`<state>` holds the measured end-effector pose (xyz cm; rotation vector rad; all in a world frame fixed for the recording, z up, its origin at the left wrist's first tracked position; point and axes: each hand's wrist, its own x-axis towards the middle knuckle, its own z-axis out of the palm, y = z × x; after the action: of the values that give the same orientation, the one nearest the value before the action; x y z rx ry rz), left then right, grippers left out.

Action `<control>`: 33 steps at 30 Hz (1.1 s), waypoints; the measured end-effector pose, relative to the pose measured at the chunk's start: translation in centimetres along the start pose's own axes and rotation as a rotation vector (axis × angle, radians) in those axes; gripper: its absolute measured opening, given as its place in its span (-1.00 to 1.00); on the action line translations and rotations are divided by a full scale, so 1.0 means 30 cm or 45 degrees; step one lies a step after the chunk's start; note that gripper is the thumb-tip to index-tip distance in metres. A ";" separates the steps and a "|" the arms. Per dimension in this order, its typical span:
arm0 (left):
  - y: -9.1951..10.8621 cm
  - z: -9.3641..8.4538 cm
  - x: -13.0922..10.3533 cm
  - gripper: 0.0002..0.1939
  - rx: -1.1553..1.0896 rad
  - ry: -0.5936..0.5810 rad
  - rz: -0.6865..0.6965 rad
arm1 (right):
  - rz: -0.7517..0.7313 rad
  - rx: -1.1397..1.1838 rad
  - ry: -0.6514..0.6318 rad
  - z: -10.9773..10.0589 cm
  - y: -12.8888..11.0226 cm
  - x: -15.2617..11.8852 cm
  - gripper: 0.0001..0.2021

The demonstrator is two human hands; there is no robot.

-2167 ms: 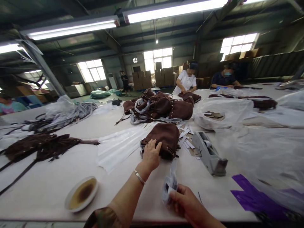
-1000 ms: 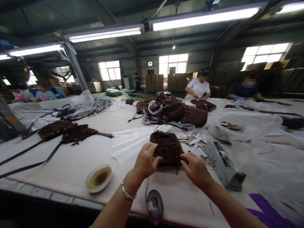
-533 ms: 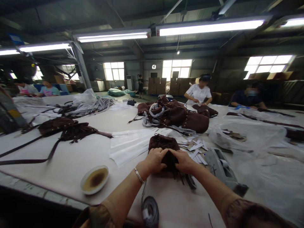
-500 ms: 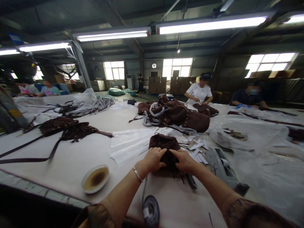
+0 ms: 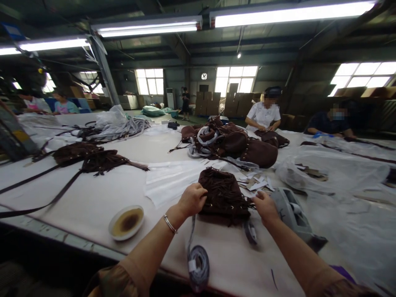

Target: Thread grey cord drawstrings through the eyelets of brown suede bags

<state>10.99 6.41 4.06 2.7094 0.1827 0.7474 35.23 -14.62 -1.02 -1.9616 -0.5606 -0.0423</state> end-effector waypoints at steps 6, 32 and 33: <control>0.099 0.059 0.040 -0.80 -0.083 -0.015 0.013 | -0.845 -0.416 -0.477 0.039 -0.192 -0.038 -0.37; 0.042 -0.101 0.045 -0.82 0.377 -0.058 -0.343 | -0.696 -0.447 -0.592 0.115 -0.180 0.070 -0.48; 0.055 -0.085 0.075 -0.81 0.338 -0.050 -0.295 | -0.735 -0.484 -0.619 0.129 -0.189 0.064 -0.40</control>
<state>11.66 6.01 7.75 2.8766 0.6148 0.6402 33.83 -8.63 2.57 -2.1129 -1.5207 -0.0340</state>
